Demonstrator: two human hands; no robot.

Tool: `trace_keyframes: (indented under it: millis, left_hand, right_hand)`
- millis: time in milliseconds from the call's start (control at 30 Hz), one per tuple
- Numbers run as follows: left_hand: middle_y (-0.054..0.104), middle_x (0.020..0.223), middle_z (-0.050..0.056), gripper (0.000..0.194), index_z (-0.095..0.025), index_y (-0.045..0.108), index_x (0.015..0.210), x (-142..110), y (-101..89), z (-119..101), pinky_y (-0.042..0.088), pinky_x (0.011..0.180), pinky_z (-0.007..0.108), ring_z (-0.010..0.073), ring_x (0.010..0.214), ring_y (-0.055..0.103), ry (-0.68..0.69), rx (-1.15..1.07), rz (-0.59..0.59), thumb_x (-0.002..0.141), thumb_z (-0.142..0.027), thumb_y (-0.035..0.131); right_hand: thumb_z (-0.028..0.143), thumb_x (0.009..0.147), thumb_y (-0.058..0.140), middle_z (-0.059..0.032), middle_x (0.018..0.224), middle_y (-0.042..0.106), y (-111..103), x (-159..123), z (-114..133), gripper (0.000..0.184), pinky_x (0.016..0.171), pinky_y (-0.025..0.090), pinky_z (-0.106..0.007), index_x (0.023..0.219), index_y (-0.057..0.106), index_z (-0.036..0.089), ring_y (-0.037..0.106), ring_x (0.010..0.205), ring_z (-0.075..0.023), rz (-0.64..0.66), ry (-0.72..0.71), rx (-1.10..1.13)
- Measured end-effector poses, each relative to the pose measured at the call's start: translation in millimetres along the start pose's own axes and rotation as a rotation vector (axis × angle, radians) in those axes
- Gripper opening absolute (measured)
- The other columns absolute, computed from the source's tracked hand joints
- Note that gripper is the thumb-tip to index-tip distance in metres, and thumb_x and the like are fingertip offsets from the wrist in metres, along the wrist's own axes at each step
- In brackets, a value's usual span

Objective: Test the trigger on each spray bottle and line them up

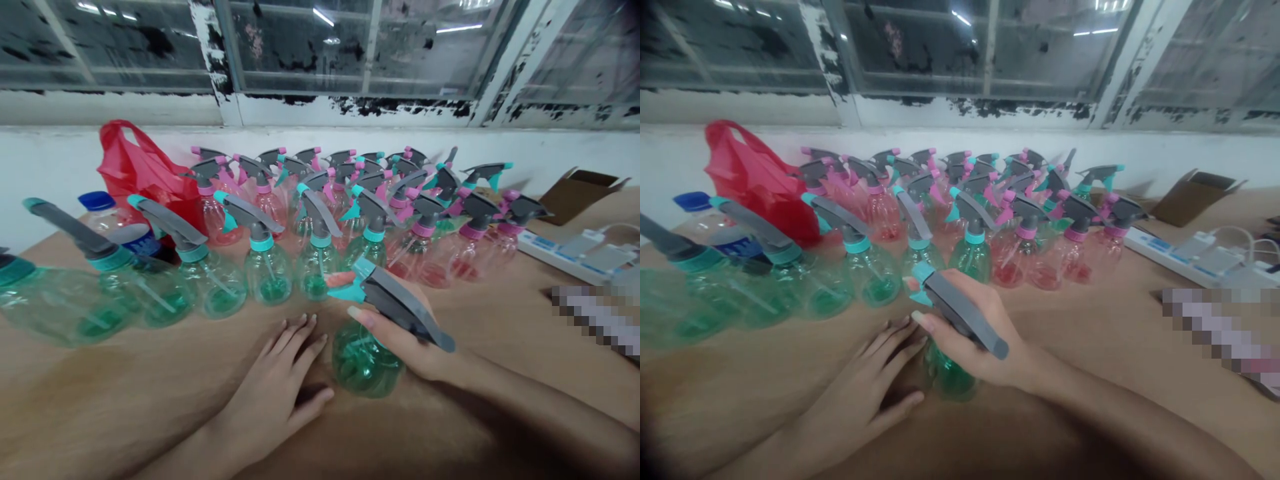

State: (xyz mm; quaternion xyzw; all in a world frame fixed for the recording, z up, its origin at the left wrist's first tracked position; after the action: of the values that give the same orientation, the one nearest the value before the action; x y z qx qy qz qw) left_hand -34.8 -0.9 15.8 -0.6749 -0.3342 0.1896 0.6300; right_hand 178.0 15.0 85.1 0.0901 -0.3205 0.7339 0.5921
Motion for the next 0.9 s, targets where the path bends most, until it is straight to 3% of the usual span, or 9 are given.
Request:
trace_keyframes:
  millis: [100,267,467,833,900]
  left_hand:
    - [0.043,0.147,0.014,0.056,-0.016,0.048,0.138,0,0.6,0,0.036,0.107,0.052,0.0322,0.135,0.039,-0.005,-0.003,-0.01,0.093,-0.048,0.055]
    - [0.044,0.146,0.017,0.057,-0.014,0.047,0.138,0,2.7,1,0.038,0.105,0.054,0.0342,0.134,0.04,0.008,0.009,-0.012,0.092,-0.047,0.056]
    - [0.046,0.145,0.016,0.054,-0.015,0.048,0.137,1,2.0,2,0.036,0.106,0.054,0.0332,0.133,0.042,0.023,0.034,-0.035,0.093,-0.045,0.055]
    - [0.047,0.144,0.015,0.053,-0.016,0.049,0.136,0,3.8,3,0.037,0.106,0.053,0.0326,0.133,0.042,0.019,0.052,-0.029,0.094,-0.046,0.054]
    - [0.047,0.144,0.015,0.052,-0.015,0.049,0.136,0,2.8,2,0.037,0.106,0.053,0.0325,0.133,0.042,0.017,0.051,-0.026,0.094,-0.045,0.054]
  right_hand:
    - [0.033,0.087,0.058,0.0002,0.075,0.059,1,-1,-1,0.03,0.06,0.047,-0.03,0.115,0.062,0.025,0.053,0.059,-0.0145,0.027,0.021,0.042]
    - [0.03,0.087,0.06,0.0012,0.073,0.058,1,-2,0,0.03,0.057,0.046,-0.028,0.116,0.062,0.026,0.05,0.056,-0.0131,0.046,0.066,0.097]
    - [0.021,0.088,0.058,0.0063,0.064,0.045,-2,3,9,0.029,0.047,0.035,-0.021,0.116,0.062,0.021,0.031,0.049,-0.007,0.145,0.155,0.205]
    - [0.024,0.085,0.06,-0.003,0.098,0.066,2,-1,-3,0.026,0.056,0.043,-0.023,0.111,0.065,0.022,0.05,0.062,-0.0091,0.073,0.117,0.265]
    - [0.022,0.085,0.061,-0.0023,0.095,0.067,2,0,-2,0.026,0.055,0.043,-0.022,0.11,0.064,0.021,0.048,0.058,-0.0078,0.08,0.125,0.278]
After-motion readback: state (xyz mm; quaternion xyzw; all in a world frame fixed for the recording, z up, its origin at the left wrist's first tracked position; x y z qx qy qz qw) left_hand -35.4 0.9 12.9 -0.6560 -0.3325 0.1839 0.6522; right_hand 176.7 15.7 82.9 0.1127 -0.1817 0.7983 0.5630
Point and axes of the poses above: each hand's wrist, its own x-axis towards the middle knuckle, its own y-axis out of the palm, z = x × y, the point moved 1 cm from there along x, towards the middle knuckle
